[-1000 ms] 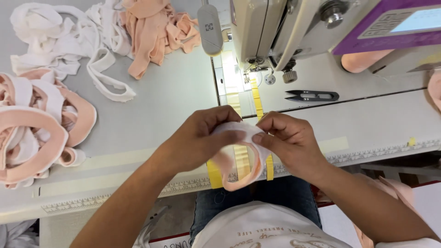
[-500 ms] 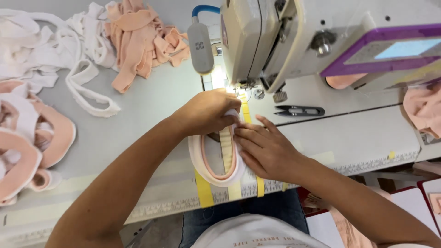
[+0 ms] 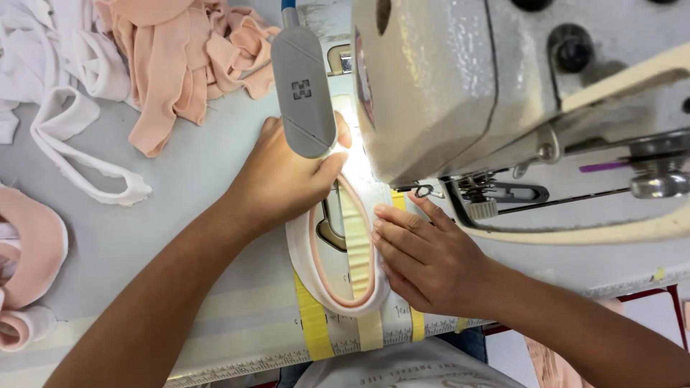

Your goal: Handling and trimming fabric garment components at a sewing workstation

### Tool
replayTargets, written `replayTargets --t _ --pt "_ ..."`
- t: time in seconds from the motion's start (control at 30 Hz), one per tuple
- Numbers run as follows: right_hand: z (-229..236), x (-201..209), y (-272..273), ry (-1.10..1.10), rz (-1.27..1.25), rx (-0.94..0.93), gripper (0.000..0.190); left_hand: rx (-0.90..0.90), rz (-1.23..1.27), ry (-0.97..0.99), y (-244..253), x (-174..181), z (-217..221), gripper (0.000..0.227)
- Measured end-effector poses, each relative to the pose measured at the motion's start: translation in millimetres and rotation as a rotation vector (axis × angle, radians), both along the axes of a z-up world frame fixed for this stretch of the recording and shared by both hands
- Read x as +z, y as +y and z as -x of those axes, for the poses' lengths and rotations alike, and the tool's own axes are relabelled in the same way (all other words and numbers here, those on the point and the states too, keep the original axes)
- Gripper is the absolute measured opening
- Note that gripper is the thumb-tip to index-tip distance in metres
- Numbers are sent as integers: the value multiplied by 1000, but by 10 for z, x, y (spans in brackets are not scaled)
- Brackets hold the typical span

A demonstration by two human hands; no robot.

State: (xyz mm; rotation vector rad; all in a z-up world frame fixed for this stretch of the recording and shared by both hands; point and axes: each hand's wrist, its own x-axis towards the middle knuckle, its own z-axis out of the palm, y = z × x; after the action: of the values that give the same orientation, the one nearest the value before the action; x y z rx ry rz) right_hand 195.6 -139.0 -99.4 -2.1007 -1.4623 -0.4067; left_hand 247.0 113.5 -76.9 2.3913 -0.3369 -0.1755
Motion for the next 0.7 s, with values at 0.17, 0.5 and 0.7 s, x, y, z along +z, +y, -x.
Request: replayTargets --t 0.17,0.5,0.7 --pt "-24 66 -6 4 55 4 26 -54 43 -121 -110 -140 -203 9" --pt "-63 146 -11 73 158 -94 32 -219 64 -544 -194 -394 -536 30" --pt "-69 40 -70 93 239 -136 39 -162 -18 -525 -150 -511 -568 13"
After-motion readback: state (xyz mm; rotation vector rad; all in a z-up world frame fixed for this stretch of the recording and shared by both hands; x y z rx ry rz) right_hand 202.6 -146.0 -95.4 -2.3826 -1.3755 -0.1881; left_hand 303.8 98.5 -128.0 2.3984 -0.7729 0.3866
